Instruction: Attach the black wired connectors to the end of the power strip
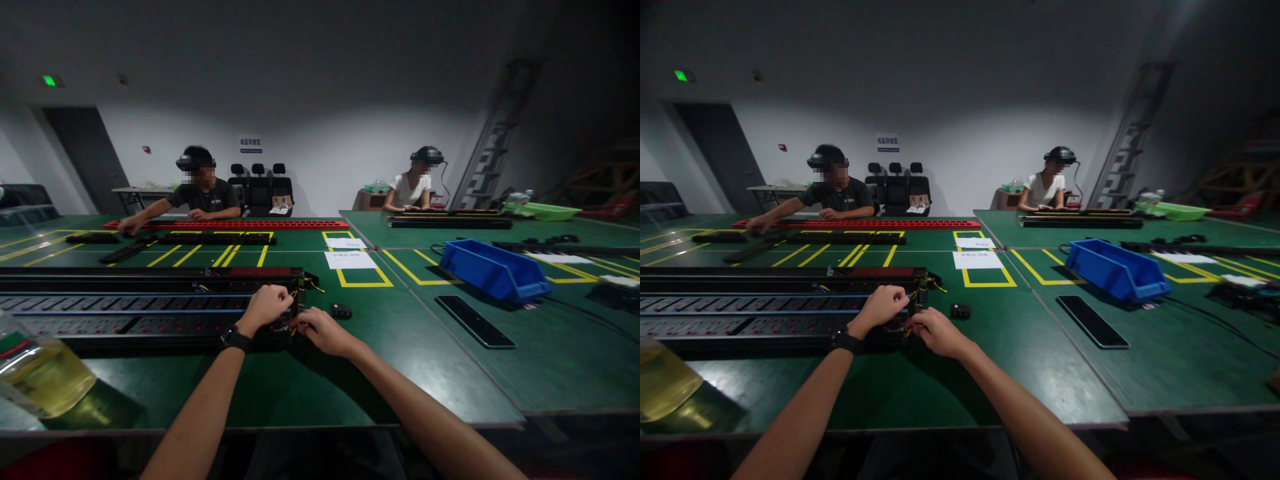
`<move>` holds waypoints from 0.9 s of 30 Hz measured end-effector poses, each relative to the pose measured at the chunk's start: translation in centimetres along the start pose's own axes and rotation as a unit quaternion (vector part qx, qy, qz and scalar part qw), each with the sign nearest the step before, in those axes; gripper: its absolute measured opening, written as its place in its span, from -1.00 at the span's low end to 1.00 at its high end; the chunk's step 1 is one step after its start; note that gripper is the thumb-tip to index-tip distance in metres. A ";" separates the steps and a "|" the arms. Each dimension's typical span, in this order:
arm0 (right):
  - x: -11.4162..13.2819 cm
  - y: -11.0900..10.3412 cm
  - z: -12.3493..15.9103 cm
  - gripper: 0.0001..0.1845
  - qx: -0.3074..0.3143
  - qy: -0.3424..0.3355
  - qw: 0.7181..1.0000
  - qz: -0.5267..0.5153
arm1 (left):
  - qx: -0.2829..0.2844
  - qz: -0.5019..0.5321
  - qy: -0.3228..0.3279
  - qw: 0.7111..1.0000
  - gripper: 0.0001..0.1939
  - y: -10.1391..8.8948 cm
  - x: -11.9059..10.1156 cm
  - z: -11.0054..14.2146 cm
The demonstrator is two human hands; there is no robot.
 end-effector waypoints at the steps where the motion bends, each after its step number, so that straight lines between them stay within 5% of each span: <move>1: 0.0 0.1 0.0 -0.66 -0.001 0.002 1.000 -0.001 | 0.000 0.001 0.000 1.000 -0.74 0.0 0.0 0.0; 14: 0.4 -0.3 -0.3 -0.68 -0.026 0.041 0.997 -0.053 | 0.006 -0.002 0.004 1.000 -0.73 0.0 -0.1 -0.1; 21: 1.6 -0.3 -0.4 -0.65 -0.046 -0.024 0.998 -0.025 | -0.005 0.007 0.012 1.000 -0.75 -0.2 -0.3 0.0; 27: 1.8 -1.8 -0.8 -0.74 -0.113 -0.016 0.992 -0.045 | -0.002 0.006 0.052 0.999 -0.78 0.2 -0.1 -0.1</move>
Point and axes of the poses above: each hand's wrist, its own z-axis away from the middle knuckle, its own y-axis out of the palm, x = y × z, the point moved 6 cm from there along -z, towards the middle knuckle, and after that the axes turned 13 degrees about z, right-handed, at the moved point
